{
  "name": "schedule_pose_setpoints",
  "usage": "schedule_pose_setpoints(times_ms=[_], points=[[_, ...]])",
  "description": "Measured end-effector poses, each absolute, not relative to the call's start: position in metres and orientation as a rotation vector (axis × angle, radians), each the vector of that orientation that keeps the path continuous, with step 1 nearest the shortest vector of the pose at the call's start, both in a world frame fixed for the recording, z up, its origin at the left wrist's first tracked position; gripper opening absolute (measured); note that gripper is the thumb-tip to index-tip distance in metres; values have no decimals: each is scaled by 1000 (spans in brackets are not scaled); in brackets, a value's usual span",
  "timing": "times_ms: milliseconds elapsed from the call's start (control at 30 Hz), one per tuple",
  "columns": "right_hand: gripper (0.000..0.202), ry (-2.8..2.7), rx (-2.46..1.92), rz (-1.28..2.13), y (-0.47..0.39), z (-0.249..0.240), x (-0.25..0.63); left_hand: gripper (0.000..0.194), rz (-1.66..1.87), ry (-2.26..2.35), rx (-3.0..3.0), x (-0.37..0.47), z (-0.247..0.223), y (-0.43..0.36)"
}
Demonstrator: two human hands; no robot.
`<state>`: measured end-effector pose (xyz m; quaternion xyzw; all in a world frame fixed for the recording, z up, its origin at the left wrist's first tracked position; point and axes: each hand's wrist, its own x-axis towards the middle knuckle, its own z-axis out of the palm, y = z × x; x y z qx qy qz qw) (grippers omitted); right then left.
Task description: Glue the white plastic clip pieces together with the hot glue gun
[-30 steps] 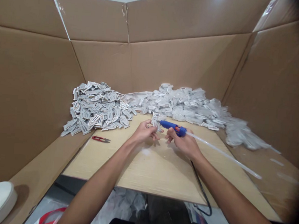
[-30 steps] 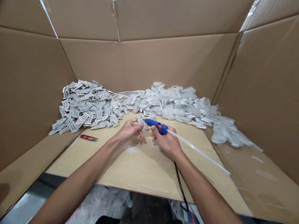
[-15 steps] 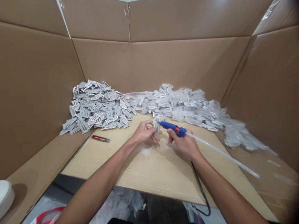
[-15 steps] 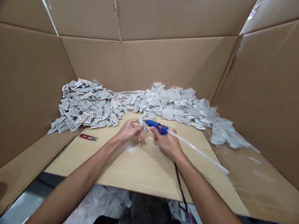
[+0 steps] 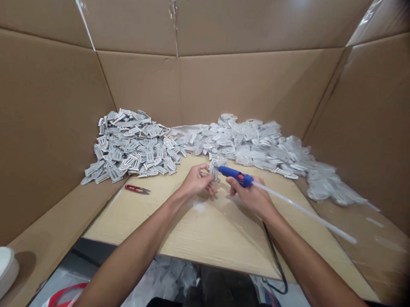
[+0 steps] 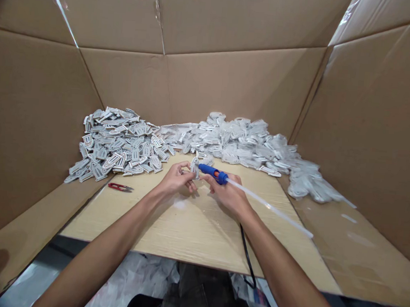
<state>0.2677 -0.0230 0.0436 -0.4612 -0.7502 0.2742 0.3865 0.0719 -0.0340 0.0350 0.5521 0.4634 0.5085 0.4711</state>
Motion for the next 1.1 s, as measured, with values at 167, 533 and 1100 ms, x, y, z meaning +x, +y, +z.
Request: schedule_pose_setpoints(times_ms=[167, 533, 1100], points=[[32, -2227, -1116, 305, -29, 40, 259, 18, 1329, 1259, 1503, 71, 25, -34], [50, -1836, -1172, 355, -17, 42, 275, 19, 1497, 1472, 1451, 54, 22, -18], [47, -1872, -1120, 808, -18, 42, 273, 13, 1467, 1308, 1324, 58, 41, -25]])
